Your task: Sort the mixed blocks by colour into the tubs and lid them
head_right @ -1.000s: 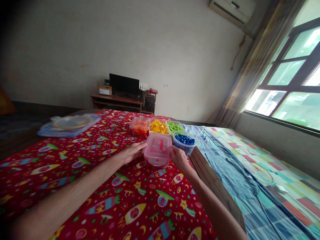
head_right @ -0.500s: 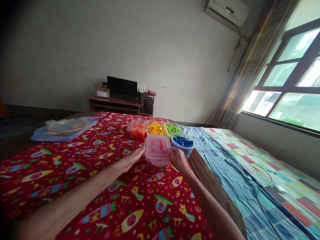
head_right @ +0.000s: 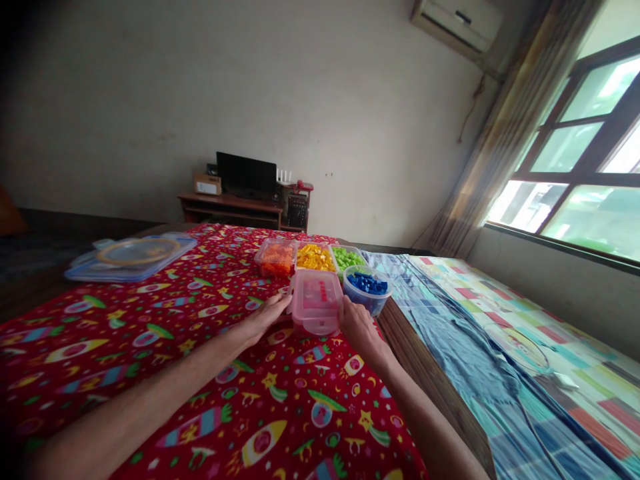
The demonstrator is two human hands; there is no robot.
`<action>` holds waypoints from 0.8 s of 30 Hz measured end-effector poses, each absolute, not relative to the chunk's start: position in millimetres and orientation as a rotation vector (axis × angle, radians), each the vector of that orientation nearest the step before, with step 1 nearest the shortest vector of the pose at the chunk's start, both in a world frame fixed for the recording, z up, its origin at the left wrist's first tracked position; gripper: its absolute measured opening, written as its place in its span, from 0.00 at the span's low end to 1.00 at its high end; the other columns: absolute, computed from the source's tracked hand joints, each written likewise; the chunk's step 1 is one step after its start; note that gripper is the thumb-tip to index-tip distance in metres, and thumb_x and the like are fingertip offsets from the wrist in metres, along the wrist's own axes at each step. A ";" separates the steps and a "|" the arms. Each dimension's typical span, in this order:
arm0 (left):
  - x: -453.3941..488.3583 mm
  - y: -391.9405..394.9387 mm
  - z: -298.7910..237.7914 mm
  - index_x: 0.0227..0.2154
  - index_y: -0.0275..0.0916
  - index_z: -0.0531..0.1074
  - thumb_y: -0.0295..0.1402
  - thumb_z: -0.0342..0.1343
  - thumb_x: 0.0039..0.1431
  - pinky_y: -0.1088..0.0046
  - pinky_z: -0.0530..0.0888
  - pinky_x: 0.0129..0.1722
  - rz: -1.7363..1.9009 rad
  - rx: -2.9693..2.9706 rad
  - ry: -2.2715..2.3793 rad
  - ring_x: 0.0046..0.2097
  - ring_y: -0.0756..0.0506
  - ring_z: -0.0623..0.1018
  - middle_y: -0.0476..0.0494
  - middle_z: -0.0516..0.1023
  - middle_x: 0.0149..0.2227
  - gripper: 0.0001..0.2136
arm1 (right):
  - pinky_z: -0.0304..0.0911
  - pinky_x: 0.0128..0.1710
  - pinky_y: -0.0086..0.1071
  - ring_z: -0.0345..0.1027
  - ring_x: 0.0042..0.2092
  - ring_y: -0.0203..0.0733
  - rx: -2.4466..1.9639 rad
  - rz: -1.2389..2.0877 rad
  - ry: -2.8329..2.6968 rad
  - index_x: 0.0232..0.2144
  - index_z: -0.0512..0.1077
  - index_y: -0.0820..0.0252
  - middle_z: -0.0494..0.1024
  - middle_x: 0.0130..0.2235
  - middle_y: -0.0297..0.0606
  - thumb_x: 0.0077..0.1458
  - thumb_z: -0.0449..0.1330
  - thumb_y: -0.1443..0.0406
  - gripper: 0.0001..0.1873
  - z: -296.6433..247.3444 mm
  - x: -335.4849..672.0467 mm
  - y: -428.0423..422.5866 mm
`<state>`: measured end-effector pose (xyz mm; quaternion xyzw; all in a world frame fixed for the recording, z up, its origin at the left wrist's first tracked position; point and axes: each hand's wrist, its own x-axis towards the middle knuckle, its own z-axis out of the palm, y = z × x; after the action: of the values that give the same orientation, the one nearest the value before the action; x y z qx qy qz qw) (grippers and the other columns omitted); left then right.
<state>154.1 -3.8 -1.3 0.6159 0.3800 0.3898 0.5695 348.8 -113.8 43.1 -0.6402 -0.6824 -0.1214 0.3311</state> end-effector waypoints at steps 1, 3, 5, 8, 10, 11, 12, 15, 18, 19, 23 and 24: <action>154.0 -4.9 1.0 0.41 0.39 0.71 0.44 0.52 0.57 0.65 0.72 0.48 0.894 1.402 0.884 0.50 0.42 0.75 0.41 0.78 0.45 0.15 | 0.65 0.29 0.26 0.68 0.26 0.36 -1.693 -0.337 -1.817 0.33 0.75 0.67 0.77 0.29 0.44 0.58 0.48 0.69 0.15 46.6 345.9 -115.4; 153.9 -7.0 5.8 0.40 0.40 0.72 0.43 0.53 0.56 0.67 0.73 0.45 0.848 1.302 0.846 0.47 0.43 0.76 0.42 0.78 0.44 0.14 | 0.67 0.33 0.30 0.71 0.31 0.39 -1.693 -0.377 -1.931 0.36 0.74 0.65 0.78 0.33 0.46 0.58 0.48 0.71 0.13 55.8 337.6 -117.4; 153.4 -7.9 9.3 0.38 0.39 0.73 0.42 0.55 0.55 0.67 0.74 0.43 0.818 1.217 0.810 0.43 0.44 0.77 0.42 0.79 0.40 0.13 | 0.68 0.42 0.35 0.73 0.40 0.43 -1.584 -0.411 -2.111 0.41 0.72 0.66 0.78 0.40 0.50 0.59 0.47 0.70 0.14 64.3 327.1 -115.9; 151.6 -6.9 10.9 0.33 0.38 0.73 0.42 0.58 0.52 0.67 0.73 0.41 0.800 1.154 0.775 0.37 0.45 0.77 0.44 0.78 0.33 0.12 | 0.60 0.56 0.43 0.62 0.57 0.49 -1.332 -0.420 -2.362 0.51 0.67 0.69 0.71 0.53 0.54 0.60 0.50 0.63 0.20 66.0 311.5 -104.7; 150.2 -5.9 11.0 0.28 0.37 0.72 0.39 0.60 0.49 0.68 0.73 0.39 0.813 1.141 0.733 0.34 0.46 0.76 0.46 0.76 0.28 0.09 | 0.55 0.59 0.47 0.54 0.62 0.53 -1.301 -0.408 -2.450 0.56 0.61 0.72 0.65 0.58 0.57 0.58 0.53 0.59 0.28 58.1 303.2 -93.0; 149.6 -5.7 11.3 0.26 0.37 0.71 0.36 0.60 0.48 0.69 0.73 0.38 0.817 1.129 0.710 0.33 0.47 0.75 0.47 0.75 0.27 0.07 | 0.55 0.60 0.48 0.52 0.63 0.54 -1.322 -0.398 -2.482 0.57 0.60 0.73 0.64 0.59 0.58 0.57 0.54 0.57 0.31 52.3 300.0 -87.0; 149.2 -5.7 11.8 0.24 0.37 0.71 0.34 0.60 0.47 0.70 0.73 0.38 0.819 1.110 0.692 0.33 0.47 0.75 0.48 0.75 0.26 0.06 | 0.54 0.60 0.49 0.51 0.63 0.55 -1.354 -0.392 -2.499 0.58 0.59 0.73 0.62 0.60 0.59 0.56 0.55 0.57 0.32 46.0 297.5 -81.6; 148.8 -6.2 13.3 0.22 0.37 0.71 0.29 0.58 0.46 0.71 0.73 0.37 0.803 1.053 0.664 0.31 0.48 0.73 0.48 0.74 0.24 0.02 | 0.52 0.61 0.48 0.51 0.63 0.54 -1.352 -0.428 -2.517 0.58 0.59 0.72 0.62 0.60 0.59 0.55 0.56 0.61 0.31 28.7 294.7 -70.8; 148.6 -5.4 11.7 0.21 0.37 0.70 0.28 0.56 0.46 0.71 0.73 0.36 0.793 1.043 0.667 0.32 0.48 0.74 0.47 0.74 0.24 0.02 | 0.50 0.63 0.45 0.52 0.63 0.53 -1.265 -0.522 -2.483 0.56 0.61 0.75 0.64 0.58 0.60 0.54 0.56 0.65 0.29 18.1 297.3 -68.2; 148.4 -4.7 10.2 0.22 0.37 0.70 0.28 0.56 0.46 0.71 0.73 0.36 0.791 1.050 0.665 0.33 0.47 0.74 0.46 0.75 0.24 0.02 | 0.50 0.63 0.44 0.52 0.63 0.53 -1.241 -0.552 -2.473 0.56 0.62 0.76 0.64 0.58 0.60 0.54 0.56 0.65 0.29 15.7 298.8 -68.1; 146.6 -1.9 2.3 0.26 0.36 0.71 0.34 0.58 0.46 0.68 0.74 0.39 0.800 1.107 0.628 0.37 0.44 0.76 0.44 0.76 0.28 0.06 | 0.52 0.62 0.46 0.52 0.63 0.54 -1.151 -0.646 -2.434 0.57 0.60 0.76 0.64 0.58 0.61 0.54 0.55 0.63 0.30 4.8 305.5 -66.6; 146.0 -1.7 0.8 0.27 0.36 0.72 0.36 0.59 0.47 0.67 0.74 0.40 0.801 1.127 0.629 0.37 0.44 0.76 0.44 0.76 0.28 0.08 | 0.53 0.61 0.47 0.51 0.63 0.55 -1.126 -0.660 -2.413 0.57 0.59 0.76 0.64 0.58 0.61 0.54 0.55 0.62 0.31 1.6 307.0 -65.6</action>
<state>146.0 -1.7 0.8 0.5107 0.2852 0.3631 0.7252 307.0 -65.6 1.6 -0.4023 -0.8623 -0.2357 0.1977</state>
